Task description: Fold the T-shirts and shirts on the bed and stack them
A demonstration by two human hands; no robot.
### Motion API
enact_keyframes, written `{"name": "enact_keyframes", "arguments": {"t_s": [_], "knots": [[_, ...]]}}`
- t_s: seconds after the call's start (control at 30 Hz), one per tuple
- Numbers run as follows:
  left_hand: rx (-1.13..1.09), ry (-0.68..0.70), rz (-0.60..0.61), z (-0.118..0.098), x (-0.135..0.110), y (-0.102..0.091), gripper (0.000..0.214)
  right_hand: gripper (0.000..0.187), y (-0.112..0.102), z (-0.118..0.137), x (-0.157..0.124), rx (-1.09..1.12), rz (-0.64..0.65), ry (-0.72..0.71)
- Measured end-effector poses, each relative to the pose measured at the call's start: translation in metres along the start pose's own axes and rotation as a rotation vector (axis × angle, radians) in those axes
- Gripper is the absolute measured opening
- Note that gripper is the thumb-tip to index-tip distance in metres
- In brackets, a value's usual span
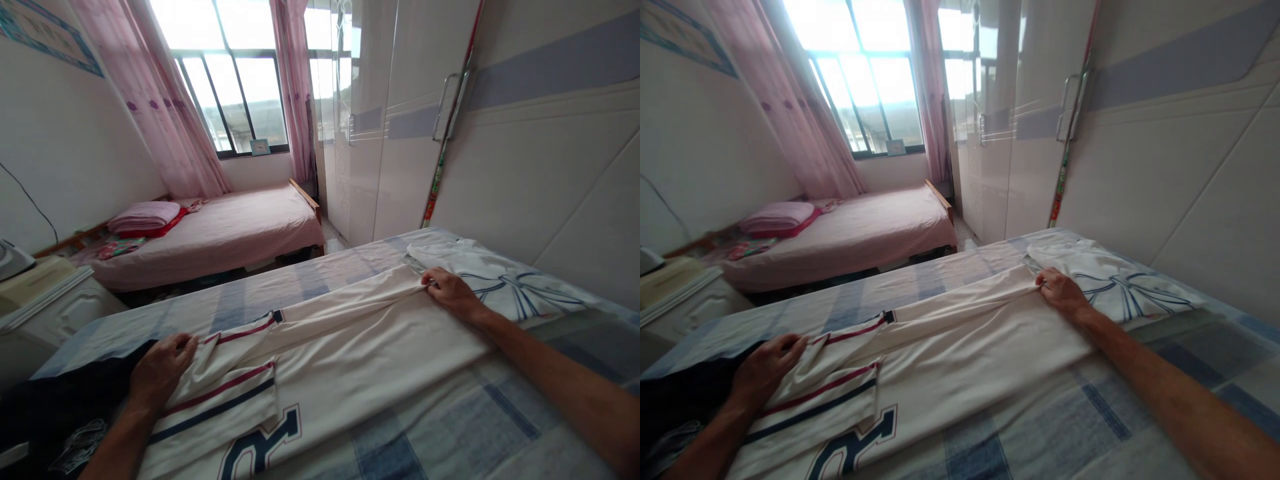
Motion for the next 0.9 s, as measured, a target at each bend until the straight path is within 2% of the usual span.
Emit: {"name": "enact_keyframes", "arguments": {"t_s": [0.1,0.17,0.23,0.27,0.33,0.43,0.53,0.6,0.73,0.9], "knots": [[-0.073,-0.024,-0.031,-0.004,0.0,-0.012,0.036,0.02,-0.001,0.0,0.011,-0.052,-0.008,0.061],[-0.107,0.026,-0.148,-0.018,-0.002,-0.03,0.037,0.022,-0.004,-0.003,0.014,-0.095,-0.028,0.127],[-0.135,0.129,-0.256,-0.044,-0.006,-0.05,0.037,0.023,-0.009,-0.009,0.013,-0.172,-0.063,0.242],[-0.165,0.192,-0.264,-0.061,-0.009,-0.057,0.036,0.025,-0.011,-0.012,0.011,-0.202,-0.06,0.302],[-0.278,0.351,-0.171,-0.104,-0.019,-0.062,0.033,0.029,-0.012,-0.016,0.008,-0.2,0.001,0.393],[-0.383,0.609,0.011,-0.176,-0.041,-0.055,0.027,0.027,-0.01,-0.015,0.006,-0.089,0.102,0.442],[-0.346,0.773,0.07,-0.235,-0.058,-0.038,0.022,0.023,-0.011,-0.01,0.007,-0.029,0.073,0.439],[-0.278,0.824,0.085,-0.264,-0.062,-0.026,0.021,0.022,-0.012,-0.008,0.007,-0.022,0.051,0.426],[-0.155,0.806,0.098,-0.296,-0.06,-0.008,0.019,0.023,-0.009,-0.01,0.007,0.016,0.076,0.405],[-0.09,0.751,0.069,-0.305,-0.061,0.005,0.018,0.018,-0.006,-0.013,0.013,0.004,0.103,0.338]]}}
Point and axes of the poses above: each hand's wrist, its own x-axis towards the middle knuckle, its own y-axis out of the palm, z = x × y, the point moved 5 cm from there along x, towards the middle knuckle, and after that the axes turned 4 degrees about -z, right-handed, at the moved point
